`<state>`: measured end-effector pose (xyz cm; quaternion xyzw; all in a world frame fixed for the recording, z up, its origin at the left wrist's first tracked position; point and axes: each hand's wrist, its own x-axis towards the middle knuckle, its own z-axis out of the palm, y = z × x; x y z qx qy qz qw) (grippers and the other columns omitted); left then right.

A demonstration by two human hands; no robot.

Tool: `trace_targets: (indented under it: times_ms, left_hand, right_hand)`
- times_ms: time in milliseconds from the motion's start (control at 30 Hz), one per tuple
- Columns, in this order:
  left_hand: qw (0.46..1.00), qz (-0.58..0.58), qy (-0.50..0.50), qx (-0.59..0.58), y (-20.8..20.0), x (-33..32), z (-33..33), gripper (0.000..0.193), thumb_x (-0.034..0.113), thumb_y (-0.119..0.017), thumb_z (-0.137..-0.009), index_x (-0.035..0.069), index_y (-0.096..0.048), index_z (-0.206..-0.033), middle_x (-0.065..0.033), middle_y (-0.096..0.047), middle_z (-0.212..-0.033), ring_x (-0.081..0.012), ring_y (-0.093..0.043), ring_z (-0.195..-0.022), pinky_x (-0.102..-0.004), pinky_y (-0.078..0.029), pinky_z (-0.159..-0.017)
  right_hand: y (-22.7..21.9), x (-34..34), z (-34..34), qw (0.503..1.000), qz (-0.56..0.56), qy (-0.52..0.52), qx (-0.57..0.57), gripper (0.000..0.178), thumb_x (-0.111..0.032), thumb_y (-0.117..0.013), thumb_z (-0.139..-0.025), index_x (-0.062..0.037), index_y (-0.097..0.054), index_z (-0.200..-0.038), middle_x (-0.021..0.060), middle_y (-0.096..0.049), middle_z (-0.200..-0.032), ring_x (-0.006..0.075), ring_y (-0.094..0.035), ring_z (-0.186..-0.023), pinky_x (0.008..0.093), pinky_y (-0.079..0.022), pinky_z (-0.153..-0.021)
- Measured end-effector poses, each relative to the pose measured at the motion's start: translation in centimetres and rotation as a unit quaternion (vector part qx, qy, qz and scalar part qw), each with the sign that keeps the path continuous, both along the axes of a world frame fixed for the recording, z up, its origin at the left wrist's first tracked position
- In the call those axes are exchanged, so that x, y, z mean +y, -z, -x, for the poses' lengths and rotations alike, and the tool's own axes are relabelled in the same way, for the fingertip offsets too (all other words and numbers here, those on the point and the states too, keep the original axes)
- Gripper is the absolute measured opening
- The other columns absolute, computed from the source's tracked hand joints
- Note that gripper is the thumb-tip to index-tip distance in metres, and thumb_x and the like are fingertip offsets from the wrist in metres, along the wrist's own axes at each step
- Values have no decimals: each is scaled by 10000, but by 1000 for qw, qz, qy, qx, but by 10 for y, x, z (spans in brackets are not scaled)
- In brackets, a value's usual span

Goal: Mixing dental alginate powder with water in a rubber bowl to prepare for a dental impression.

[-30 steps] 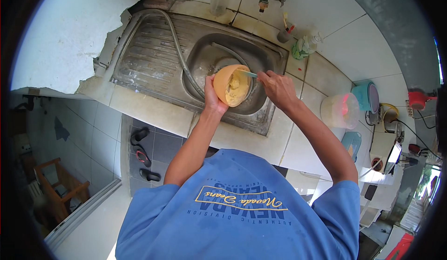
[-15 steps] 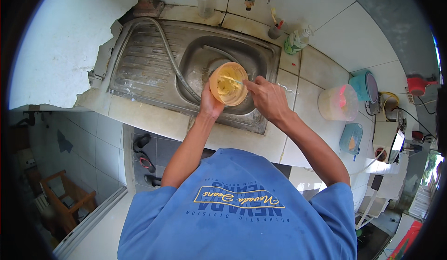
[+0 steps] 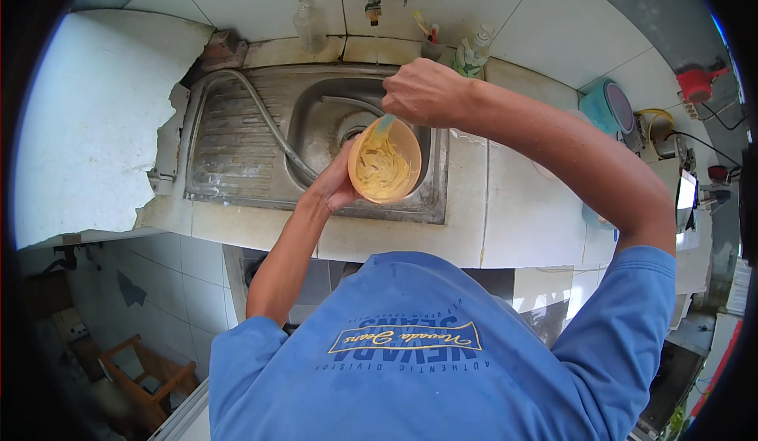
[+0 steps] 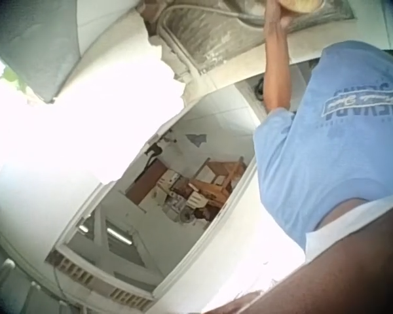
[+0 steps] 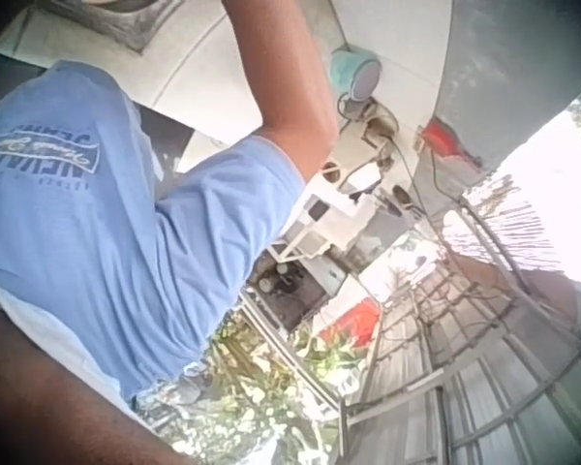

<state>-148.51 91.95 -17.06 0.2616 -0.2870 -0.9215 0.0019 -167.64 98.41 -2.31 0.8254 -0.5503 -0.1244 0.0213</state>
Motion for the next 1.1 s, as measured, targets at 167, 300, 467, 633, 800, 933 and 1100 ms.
trace_targets:
  times_ms: [167, 300, 467, 633, 800, 933, 1100]
  left_hand:
    - [992, 81, 8, 93, -2, -7, -1, 659, 591, -390, -973, 63, -476, -1359, -98, -555, -1319, -206, -555, -1205, -351, -484, -1009]
    - [985, 17, -124, 119, 12, -3, 0, 645, 592, -371, -977, 91, -467, -1372, -99, -531, -1345, -226, -524, -1243, -397, -467, -1027]
    - [961, -159, -156, 163, 18, 8, 2, 593, 545, -402, -981, 105, -465, -1374, -116, -520, -1357, -277, -507, -1253, -483, -441, -1044]
    - [951, -192, -172, 170, 34, 0, 4, 546, 492, -439, -965, 99, -507, -1338, -130, -546, -1324, -291, -539, -1209, -488, -460, -1016]
    - [956, -193, -175, 135, 31, -5, 1, 532, 481, -456, -938, 84, -557, -1278, -131, -588, -1262, -296, -571, -1158, -486, -480, -985]
    - [956, -204, -174, 119, 37, -8, -4, 543, 498, -463, -932, 81, -565, -1266, -134, -593, -1249, -300, -578, -1140, -488, -487, -974]
    - [950, -246, -155, 115, 47, -12, -3, 551, 511, -486, -933, 80, -561, -1269, -131, -593, -1252, -302, -579, -1140, -501, -480, -982]
  right_hand:
    - [4, 42, 7, 952, -136, 245, -122, 139, -102, -576, -821, -31, -675, -756, 177, -635, -682, 378, -632, -696, 471, -501, -629]
    - [24, 74, -22, 921, -72, 293, -248, 142, -93, -559, -836, -38, -689, -842, 188, -656, -759, 380, -642, -723, 479, -503, -627]
    - [28, 74, -48, 929, 122, 292, -193, 311, -31, -591, -806, -119, -685, -1089, 102, -595, -942, 260, -664, -808, 401, -542, -629]
    - [59, 73, -63, 938, 103, 273, -185, 314, -44, -613, -789, -117, -662, -1090, 104, -545, -991, 253, -646, -789, 373, -546, -603]
    - [70, 63, -66, 919, 166, 288, -213, 319, -42, -621, -775, -118, -667, -1081, 102, -548, -984, 250, -647, -789, 373, -542, -581]
    - [72, 59, -71, 926, 125, 279, -219, 331, -43, -629, -763, -123, -673, -1081, 95, -554, -999, 238, -649, -796, 376, -545, -577]
    - [80, 54, -72, 938, 74, 281, -189, 310, -45, -632, -763, -119, -684, -1061, 100, -560, -1001, 243, -659, -814, 381, -553, -589]
